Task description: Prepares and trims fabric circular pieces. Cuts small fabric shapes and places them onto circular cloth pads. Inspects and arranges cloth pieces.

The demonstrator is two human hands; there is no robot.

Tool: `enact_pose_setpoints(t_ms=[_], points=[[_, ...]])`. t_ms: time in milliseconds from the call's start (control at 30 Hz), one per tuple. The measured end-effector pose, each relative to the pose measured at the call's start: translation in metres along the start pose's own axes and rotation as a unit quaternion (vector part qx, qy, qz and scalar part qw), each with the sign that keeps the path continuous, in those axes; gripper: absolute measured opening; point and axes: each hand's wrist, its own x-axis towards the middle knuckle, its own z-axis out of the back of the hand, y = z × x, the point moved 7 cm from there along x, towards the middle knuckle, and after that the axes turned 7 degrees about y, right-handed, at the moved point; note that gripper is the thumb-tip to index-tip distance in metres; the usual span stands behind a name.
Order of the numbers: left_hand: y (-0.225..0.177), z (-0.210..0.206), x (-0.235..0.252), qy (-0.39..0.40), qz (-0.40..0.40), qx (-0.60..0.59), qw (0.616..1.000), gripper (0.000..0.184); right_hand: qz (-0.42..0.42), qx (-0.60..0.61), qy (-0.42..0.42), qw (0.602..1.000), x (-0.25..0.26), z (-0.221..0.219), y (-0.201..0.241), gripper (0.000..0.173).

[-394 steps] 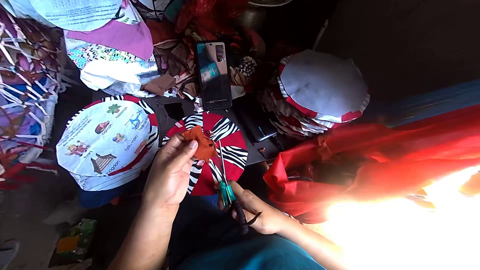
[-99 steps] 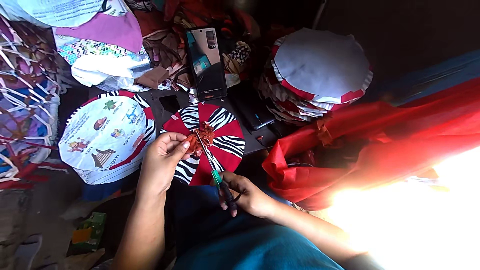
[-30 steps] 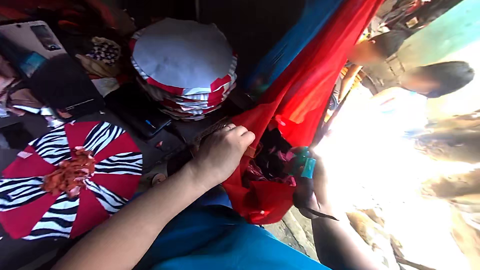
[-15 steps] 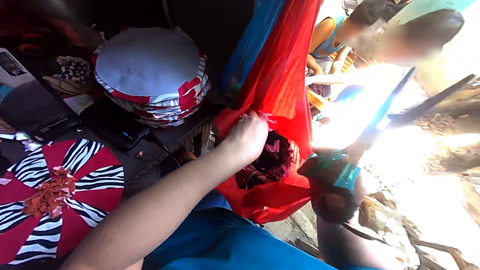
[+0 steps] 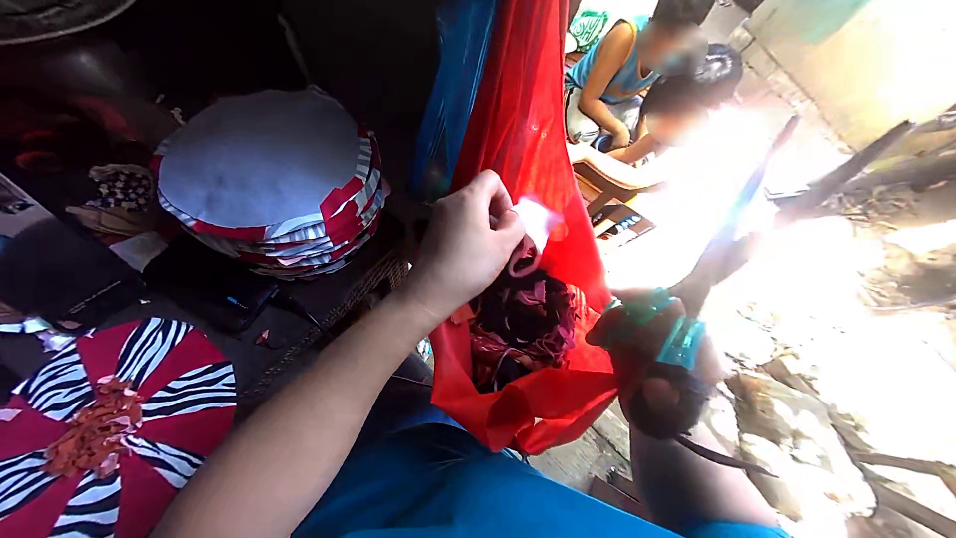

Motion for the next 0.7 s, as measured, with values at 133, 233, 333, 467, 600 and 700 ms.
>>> enact_pose_setpoints(t_ms=[133, 233, 333, 467, 600, 700], points=[[0.006, 0.001, -0.008, 0.021, 0.025, -0.074, 0.997, 0.028, -0.023, -0.008, 0.04, 0.999, 0.006, -0.014, -0.004, 0.057], [0.008, 0.001, -0.015, 0.023, 0.023, -0.072, 0.997, 0.021, -0.081, -0.031, 0.066, 0.994, 0.009, -0.026, -0.01, 0.055], [0.012, 0.002, -0.021, 0.016, 0.035, -0.064, 0.997, 0.015, -0.161, -0.056, 0.072, 0.983, 0.013, -0.036, -0.017, 0.052], [0.022, -0.004, -0.035, 0.034, 0.074, -0.136, 0.987, 0.011, -0.225, -0.055, 0.067, 0.97, 0.019, -0.05, -0.023, 0.056], [0.021, -0.014, -0.053, 0.045, 0.037, -0.187, 0.981, 0.012, -0.212, 0.014, 0.005, 0.977, 0.023, -0.058, -0.028, 0.056], [0.017, -0.01, -0.062, 0.01, -0.042, -0.139, 0.989, 0.017, -0.19, 0.079, -0.029, 0.978, 0.027, -0.059, -0.03, 0.051]])
